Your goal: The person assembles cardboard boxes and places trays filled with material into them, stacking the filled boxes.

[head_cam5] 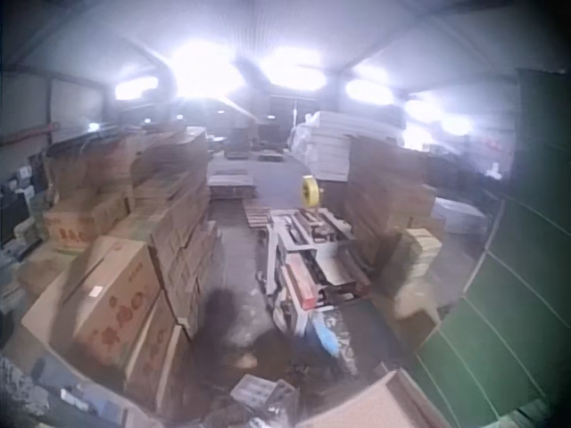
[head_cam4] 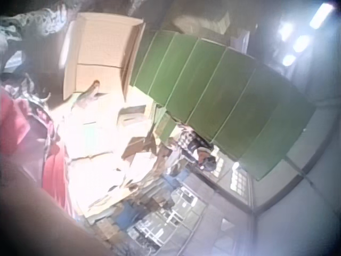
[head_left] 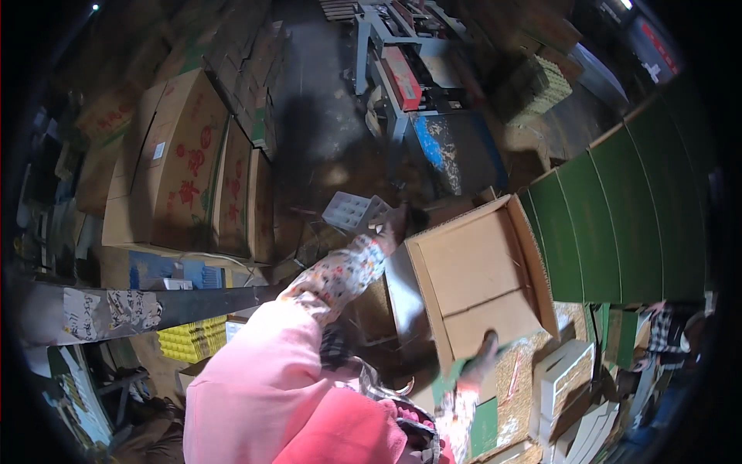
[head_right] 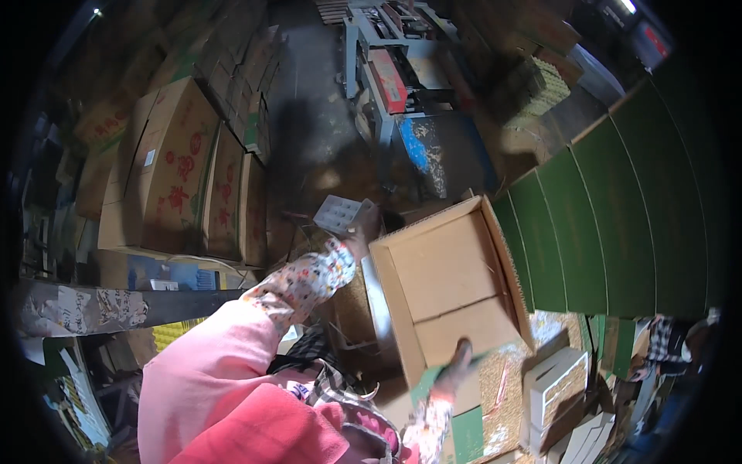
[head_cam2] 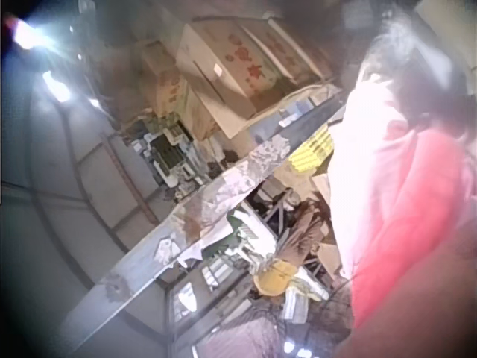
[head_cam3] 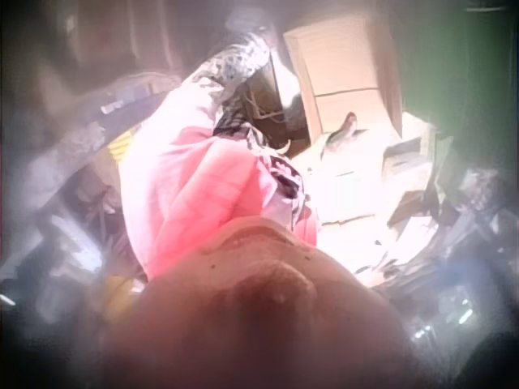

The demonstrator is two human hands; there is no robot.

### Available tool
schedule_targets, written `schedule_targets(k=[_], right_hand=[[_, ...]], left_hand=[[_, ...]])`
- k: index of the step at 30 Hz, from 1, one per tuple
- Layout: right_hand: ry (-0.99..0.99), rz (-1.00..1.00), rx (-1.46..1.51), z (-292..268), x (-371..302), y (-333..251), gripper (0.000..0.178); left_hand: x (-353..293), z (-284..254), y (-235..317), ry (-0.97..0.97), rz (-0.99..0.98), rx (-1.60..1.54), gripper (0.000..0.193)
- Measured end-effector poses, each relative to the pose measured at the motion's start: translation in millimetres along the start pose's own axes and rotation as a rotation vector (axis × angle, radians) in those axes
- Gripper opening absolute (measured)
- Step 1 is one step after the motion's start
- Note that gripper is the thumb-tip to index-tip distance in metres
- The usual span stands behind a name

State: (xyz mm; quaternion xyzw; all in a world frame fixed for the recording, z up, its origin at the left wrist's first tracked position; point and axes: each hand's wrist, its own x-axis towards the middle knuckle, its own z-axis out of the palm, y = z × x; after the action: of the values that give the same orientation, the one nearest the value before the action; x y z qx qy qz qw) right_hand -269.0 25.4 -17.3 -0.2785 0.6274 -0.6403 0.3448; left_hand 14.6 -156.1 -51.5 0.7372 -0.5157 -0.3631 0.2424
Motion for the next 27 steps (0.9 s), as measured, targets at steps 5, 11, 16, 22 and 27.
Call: schedule_targets(k=[5, 11, 16, 22, 27], right_hand=[[-0.226, 0.268, -0.155, 0.7, 24.8, 14.1, 0.054], [-0.226, 0.595, 0.540, -45.0, 2.7, 34.5, 0.046], [-0.262, 0.464, 0.483, -47.6, -26.6, 7.8, 0.057], [-0.251, 0.204, -0.104, 5.5, 3.1, 29.9, 0.051], [-0.216, 0.358, -0.167, -5.5, 8.7, -9.1, 0.061]], left_hand=[[20.8, 43.2, -108.1, 0.405, 0.548, -0.667, 0.035], [49.6, 41.1, -93.1, -0.025, -0.087, -1.299, 0.033], [73.5, 91.2, -100.4, 0.313, 0.569, -0.768, 0.028], [42.6, 100.7, -86.4, 0.222, 0.532, -0.665, 0.023], [-40.4, -32.1, 25.3, 0.076, 0.154, -1.134, 0.035]])
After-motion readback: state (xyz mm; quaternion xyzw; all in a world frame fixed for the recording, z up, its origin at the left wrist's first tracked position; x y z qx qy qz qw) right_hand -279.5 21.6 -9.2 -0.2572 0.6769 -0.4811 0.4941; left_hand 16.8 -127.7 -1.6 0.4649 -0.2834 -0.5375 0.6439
